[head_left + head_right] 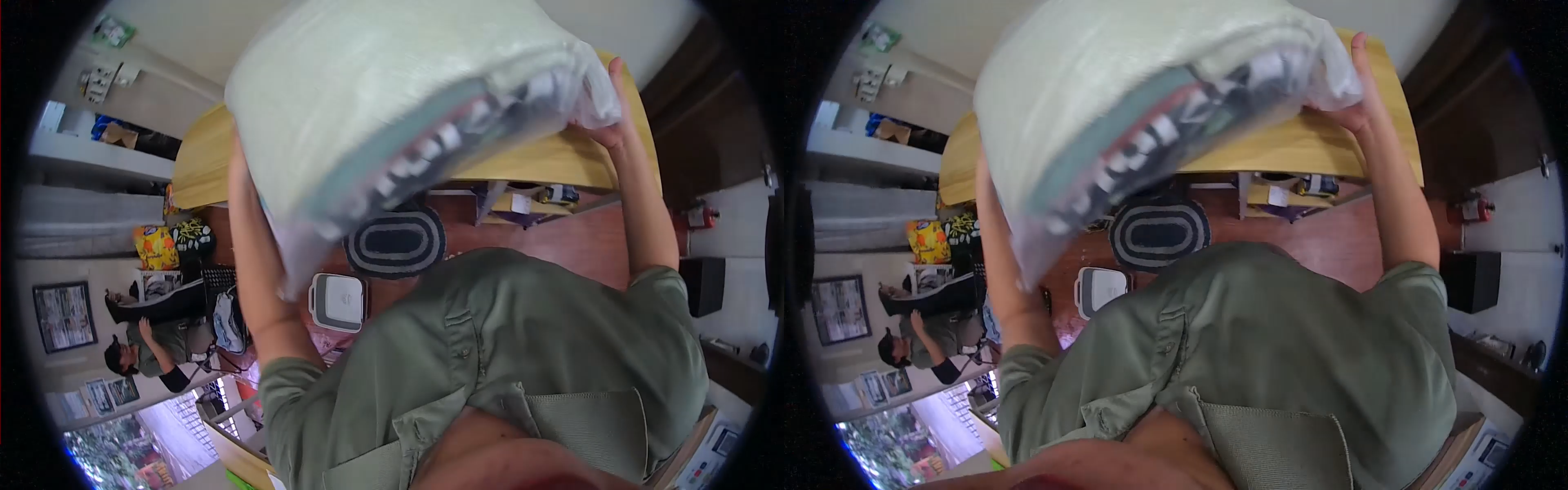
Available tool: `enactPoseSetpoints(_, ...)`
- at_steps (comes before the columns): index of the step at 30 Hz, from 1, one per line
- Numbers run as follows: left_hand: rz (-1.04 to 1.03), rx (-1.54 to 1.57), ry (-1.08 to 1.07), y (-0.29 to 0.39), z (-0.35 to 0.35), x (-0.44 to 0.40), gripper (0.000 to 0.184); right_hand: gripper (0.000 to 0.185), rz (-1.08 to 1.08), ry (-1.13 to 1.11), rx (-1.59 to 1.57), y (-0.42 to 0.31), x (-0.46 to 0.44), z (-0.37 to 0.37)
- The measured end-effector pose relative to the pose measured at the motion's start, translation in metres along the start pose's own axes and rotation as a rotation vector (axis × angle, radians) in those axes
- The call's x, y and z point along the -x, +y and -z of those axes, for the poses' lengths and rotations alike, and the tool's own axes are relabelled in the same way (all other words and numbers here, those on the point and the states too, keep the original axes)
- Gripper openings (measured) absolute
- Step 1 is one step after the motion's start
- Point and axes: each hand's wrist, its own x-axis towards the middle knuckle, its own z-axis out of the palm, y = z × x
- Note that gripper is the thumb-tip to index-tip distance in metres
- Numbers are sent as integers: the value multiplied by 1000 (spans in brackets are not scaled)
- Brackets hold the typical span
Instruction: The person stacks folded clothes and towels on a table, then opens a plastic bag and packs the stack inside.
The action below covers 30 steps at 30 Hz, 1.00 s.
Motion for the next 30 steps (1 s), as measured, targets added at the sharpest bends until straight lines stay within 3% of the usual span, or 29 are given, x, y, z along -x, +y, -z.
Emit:
enactPoseSetpoints(4, -71, -1038, 4, 6, 17, -99, 51, 78, 56, 45, -19, 5, 31, 8)
enactPoseSetpoints(5, -149, -1180, 28, 18, 15, -110, 48, 70, 404, 193, 145, 12, 37, 11)
enactPoseSetpoints(7, -363, -1136, 110, 62, -5, -100, 42, 51, 1009, 497, 674, 18, 56, -5)
enactPoseSetpoints(8, -451, -993, 149, 92, -31, -73, 40, 51, 1010, 502, 676, 18, 65, -17)
enactPoseSetpoints(9, -533, -852, 186, 123, -65, -31, 38, 47, 1180, 572, 1117, 18, 74, -28)
enactPoseSetpoints(11, -779, -719, 22, 149, -116, 27, 31, 34, 1104, 561, 1486, 17, 83, -26)
enactPoseSetpoints(12, -879, -627, -73, 142, -145, 52, 26, 34, 1104, 568, 1486, 14, 83, -16)
enactPoseSetpoints(15, -1291, -567, -331, 99, -243, 113, 14, 24, 841, 445, 856, 7, 81, 12)
enactPoseSetpoints(17, -1427, -637, -411, 64, -292, 117, 11, 22, 828, 406, 841, 6, 80, 21)
enactPoseSetpoints(20, -1411, -651, -443, 27, -344, 102, 14, 19, 676, 247, 643, 6, 62, 48)
enactPoseSetpoints(22, -1512, -718, -414, 10, -368, 89, 17, 15, 541, 94, 125, 0, 56, 59)
enactPoseSetpoints(23, -1515, -720, -412, 5, -377, 88, 17, 15, 543, 92, 124, -2, 57, 60)
enactPoseSetpoints(25, -1503, -686, -298, -7, -391, 88, 20, 12, 347, -40, -407, -1, 62, 59)
enactPoseSetpoints(28, -1388, -671, -359, -12, -402, 93, 19, 13, 262, -138, -546, 6, 54, 71)
enactPoseSetpoints(30, -1288, -780, -432, -7, -404, 97, 17, 15, 322, -79, -444, 5, 57, 72)
